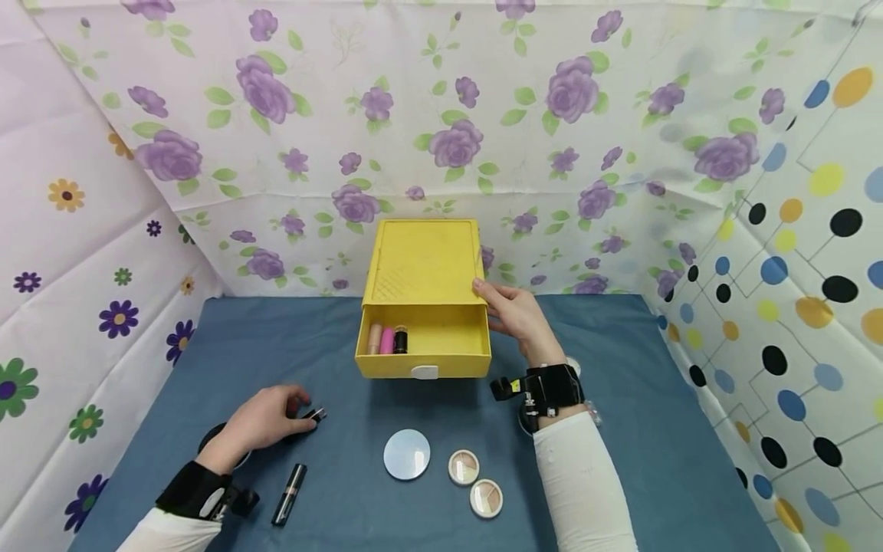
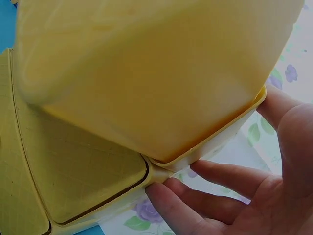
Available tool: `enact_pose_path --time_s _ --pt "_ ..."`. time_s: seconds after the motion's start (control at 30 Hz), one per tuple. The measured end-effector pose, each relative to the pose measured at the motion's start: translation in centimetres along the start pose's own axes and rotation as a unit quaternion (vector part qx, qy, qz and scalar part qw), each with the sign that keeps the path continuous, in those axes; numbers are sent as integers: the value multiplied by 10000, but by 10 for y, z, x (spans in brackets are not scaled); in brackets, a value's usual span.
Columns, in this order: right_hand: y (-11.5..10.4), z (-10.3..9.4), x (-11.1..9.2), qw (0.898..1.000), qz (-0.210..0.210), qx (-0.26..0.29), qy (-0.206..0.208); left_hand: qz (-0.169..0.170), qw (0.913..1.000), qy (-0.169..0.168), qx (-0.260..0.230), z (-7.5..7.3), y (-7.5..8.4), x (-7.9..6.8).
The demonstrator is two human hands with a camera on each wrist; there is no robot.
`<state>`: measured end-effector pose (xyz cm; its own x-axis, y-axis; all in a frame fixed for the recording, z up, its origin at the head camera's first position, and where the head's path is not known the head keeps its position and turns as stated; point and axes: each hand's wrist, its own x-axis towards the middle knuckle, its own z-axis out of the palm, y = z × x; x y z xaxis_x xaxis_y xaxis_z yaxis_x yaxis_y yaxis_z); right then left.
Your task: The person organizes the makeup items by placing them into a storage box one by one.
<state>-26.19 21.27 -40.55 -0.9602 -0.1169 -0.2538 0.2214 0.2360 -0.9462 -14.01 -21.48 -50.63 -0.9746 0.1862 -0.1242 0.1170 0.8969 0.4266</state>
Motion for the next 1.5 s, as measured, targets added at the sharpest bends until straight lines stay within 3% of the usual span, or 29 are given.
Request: enact_pose_path --time_s 0.37,0.9,1.23,1.5 --pt "-3 3 0 9999 143 -27 55 -158 9998 79 -17 12 2 2" --pt "-2 2 0 10000 81 22 7 -160 9997 140 -154 8 1 4" --pt "-1 2 0 9999 113 48 18 51 9978 120 -657 -8 5 8" --pt "0 1 -1 10000 68 19 34 431 9930 610 -911 -31 24 12"
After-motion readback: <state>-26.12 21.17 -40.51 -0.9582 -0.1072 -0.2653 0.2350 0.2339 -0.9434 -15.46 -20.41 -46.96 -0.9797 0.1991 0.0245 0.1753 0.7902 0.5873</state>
